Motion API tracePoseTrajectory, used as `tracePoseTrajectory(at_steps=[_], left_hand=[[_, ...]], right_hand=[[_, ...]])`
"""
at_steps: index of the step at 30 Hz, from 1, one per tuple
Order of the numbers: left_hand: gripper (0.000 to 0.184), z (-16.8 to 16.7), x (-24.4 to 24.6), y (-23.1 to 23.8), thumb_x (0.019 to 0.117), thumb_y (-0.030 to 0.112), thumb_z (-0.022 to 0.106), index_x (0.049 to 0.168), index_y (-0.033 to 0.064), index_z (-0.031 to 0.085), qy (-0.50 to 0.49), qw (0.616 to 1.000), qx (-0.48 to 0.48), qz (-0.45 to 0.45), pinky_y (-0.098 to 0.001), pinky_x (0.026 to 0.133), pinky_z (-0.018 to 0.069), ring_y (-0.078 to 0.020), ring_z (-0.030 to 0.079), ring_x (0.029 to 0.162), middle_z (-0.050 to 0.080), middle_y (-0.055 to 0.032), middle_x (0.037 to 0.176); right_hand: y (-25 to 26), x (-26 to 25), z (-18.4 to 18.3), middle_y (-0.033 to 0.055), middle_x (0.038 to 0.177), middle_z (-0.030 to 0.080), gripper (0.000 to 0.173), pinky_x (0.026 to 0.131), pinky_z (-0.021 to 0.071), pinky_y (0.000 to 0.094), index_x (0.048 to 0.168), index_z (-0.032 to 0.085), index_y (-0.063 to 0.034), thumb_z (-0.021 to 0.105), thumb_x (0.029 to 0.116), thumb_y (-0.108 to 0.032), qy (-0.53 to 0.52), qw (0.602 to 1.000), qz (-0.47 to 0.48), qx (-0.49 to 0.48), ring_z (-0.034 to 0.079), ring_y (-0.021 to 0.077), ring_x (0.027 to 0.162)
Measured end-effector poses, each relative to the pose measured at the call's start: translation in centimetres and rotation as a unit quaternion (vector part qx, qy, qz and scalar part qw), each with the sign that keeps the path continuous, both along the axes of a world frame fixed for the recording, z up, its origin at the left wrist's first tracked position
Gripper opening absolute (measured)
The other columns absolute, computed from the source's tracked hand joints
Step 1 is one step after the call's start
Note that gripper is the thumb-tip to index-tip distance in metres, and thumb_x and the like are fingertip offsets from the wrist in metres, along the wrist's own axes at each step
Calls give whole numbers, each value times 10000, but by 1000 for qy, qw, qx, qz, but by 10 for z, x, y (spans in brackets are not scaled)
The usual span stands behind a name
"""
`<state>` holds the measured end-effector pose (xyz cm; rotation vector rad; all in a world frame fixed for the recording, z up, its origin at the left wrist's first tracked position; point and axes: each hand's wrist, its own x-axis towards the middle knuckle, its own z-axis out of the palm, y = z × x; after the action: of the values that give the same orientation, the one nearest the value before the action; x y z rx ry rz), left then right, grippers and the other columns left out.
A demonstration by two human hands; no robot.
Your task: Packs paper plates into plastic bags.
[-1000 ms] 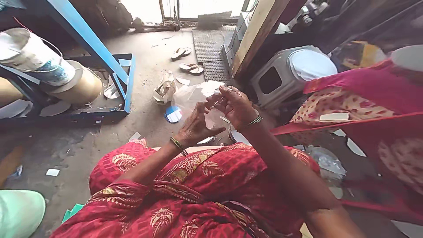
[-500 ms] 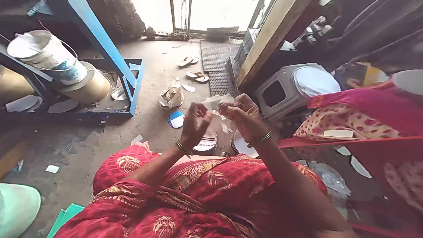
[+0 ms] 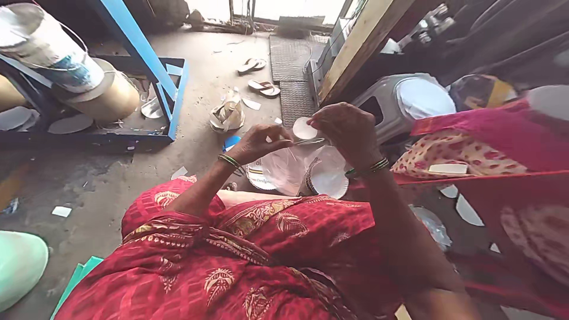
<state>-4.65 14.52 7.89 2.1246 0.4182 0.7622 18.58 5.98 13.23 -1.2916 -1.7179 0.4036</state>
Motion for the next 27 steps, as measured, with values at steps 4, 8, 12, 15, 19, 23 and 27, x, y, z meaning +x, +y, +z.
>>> tracePoseTrajectory(at_steps=[4,8,12,15,19,23,27], left_hand=[[212,-1,-10,7,998,211,657,1039,20,740,37,998,-53,26,-266,784,554,-62,646,794,705,-38,889],[252,-3,-16,7,1046,222,573,1102,43,742,45,986,-146,66,-326,882,553,-92,679,895,732,-26,943],[197,3,-15,0,1050,165,565,1099,53,720,-23,971,-221,86,-207,646,514,-25,575,633,651,30,744],[159,5,-13,0,1032,151,593,1093,80,722,-52,959,-257,109,-156,543,437,6,492,553,619,56,716],[140,2,-8,11,1013,160,638,1076,71,727,-78,954,-245,156,-148,534,404,30,489,585,651,70,774],[128,-1,-8,11,1019,174,628,1023,62,689,-91,958,-199,187,-164,629,451,26,532,668,636,67,794],[186,1,-9,13,1053,191,557,1020,54,678,-61,971,-129,194,-187,639,447,4,516,670,614,46,799]], right_hand=[[3,27,2,-32,949,737,165,595,498,160,1064,709,-59,747,917,-121,98,994,-53,-23,600,-28,677],[-1,50,-8,-59,918,737,134,453,409,129,1062,712,-103,710,930,-76,254,964,-37,-69,519,-41,546],[-6,53,-9,-54,930,761,91,406,343,114,1039,713,-148,659,989,-95,303,943,-64,-122,466,-52,480],[-6,51,-13,-56,947,755,102,398,342,116,1045,722,-170,655,995,-114,305,944,-51,-111,456,-42,470],[2,52,-15,-19,938,754,85,413,382,133,1045,704,-109,675,971,-81,325,940,-51,-93,502,-27,503],[-5,46,-16,-56,952,747,118,414,383,124,1068,706,-152,674,973,-89,303,947,-33,-98,494,-32,500],[2,38,-19,-23,947,745,111,512,464,162,1057,712,-111,700,948,-92,297,949,-29,-105,577,4,610]])
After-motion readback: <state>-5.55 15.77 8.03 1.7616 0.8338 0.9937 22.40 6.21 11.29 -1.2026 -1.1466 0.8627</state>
